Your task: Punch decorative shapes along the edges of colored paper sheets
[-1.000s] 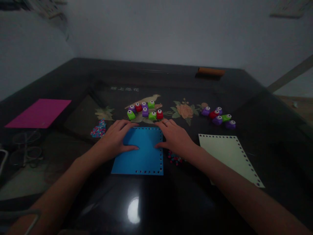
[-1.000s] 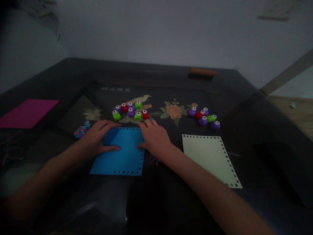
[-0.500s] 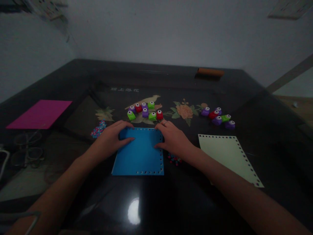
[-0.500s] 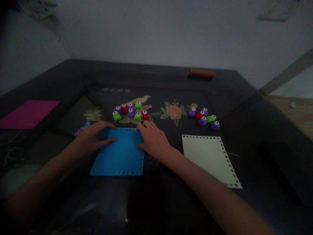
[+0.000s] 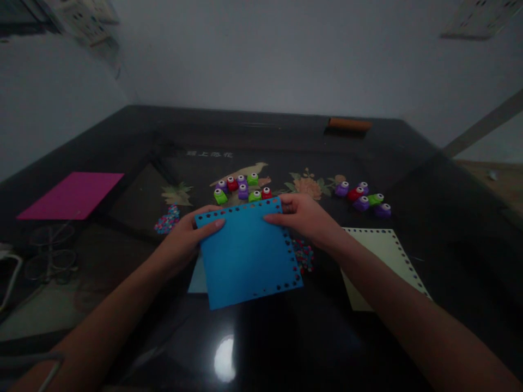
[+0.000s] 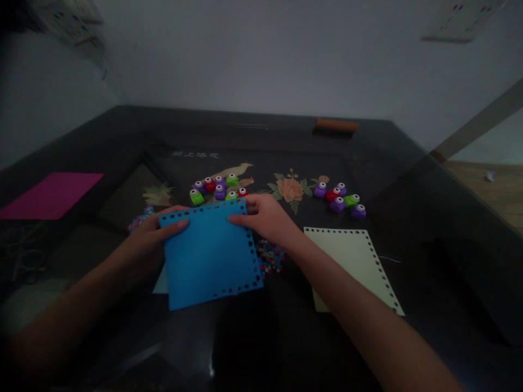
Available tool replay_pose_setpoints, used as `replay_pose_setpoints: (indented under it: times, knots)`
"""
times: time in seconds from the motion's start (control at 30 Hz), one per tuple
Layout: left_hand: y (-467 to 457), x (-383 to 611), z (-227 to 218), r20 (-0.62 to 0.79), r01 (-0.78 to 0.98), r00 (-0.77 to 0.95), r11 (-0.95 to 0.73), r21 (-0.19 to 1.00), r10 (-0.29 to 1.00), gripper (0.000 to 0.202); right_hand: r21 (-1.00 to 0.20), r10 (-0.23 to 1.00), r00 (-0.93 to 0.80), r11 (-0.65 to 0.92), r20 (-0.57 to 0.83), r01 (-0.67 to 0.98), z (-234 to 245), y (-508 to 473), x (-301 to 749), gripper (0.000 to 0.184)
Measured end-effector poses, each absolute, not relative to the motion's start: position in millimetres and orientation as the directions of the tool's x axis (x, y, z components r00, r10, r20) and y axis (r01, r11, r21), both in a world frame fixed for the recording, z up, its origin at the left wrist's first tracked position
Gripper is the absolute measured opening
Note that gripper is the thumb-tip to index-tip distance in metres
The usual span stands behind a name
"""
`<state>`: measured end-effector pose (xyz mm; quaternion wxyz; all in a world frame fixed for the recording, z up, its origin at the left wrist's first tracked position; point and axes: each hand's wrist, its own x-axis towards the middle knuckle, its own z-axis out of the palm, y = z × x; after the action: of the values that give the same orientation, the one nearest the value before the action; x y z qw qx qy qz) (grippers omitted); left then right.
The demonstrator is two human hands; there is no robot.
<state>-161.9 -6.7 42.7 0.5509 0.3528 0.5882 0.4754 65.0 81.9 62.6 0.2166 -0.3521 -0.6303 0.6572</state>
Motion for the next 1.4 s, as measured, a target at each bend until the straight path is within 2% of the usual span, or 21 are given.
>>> replay_pose_setpoints:
  times: [0.17, 0.37, 0.5, 0.67, 0.97, 1.17, 1.4]
  knots:
    - [-16.2, -153.4, 35.7, -0.417, -0.122, 0.033, 0.418, 0.900, 0.908, 0.050, -0.983, 0.785, -0.594, -0.105, -0.177, 0.153, 72.2, 89.3, 74.7, 0.018]
    - [-27.8, -144.1, 40.5, -0.440, 0.021, 0.195, 0.445, 0.895, 0.877, 0.067, -0.989, 0.824, -0.548, -0.101, -0.143, 0.106, 78.2, 91.5, 78.0, 0.017]
    - [-31.9, -141.3, 43.3, -0.443, 0.151, 0.248, 0.417, 0.896, 0.862, 0.060, -0.994, 0.831, -0.545, -0.084, -0.110, 0.073, 77.6, 89.8, 76.0, 0.018]
    - [-32.4, -135.9, 42.9, -0.483, 0.258, 0.359, 0.412, 0.874, 0.799, 0.036, -0.994, 0.844, -0.526, -0.105, -0.108, 0.035, 79.2, 86.9, 74.4, 0.023]
    - [-36.2, -128.8, 37.0, -0.448, 0.280, 0.419, 0.357, 0.891, 0.790, 0.036, -0.997, 0.864, -0.498, -0.071, -0.072, 0.021, 86.1, 80.2, 72.0, 0.023]
    - [-37.0, -124.2, 40.3, -0.421, 0.221, 0.443, 0.358, 0.907, 0.792, 0.036, -0.999, 0.849, -0.526, -0.035, -0.041, 0.021, 89.5, 78.8, 72.7, 0.024]
    - [-34.9, -124.4, 39.5, -0.381, 0.216, 0.464, 0.315, 0.924, 0.800, 0.031, -0.985, 0.867, -0.494, 0.138, 0.068, 0.107, 94.1, 83.7, 79.1, 0.023]
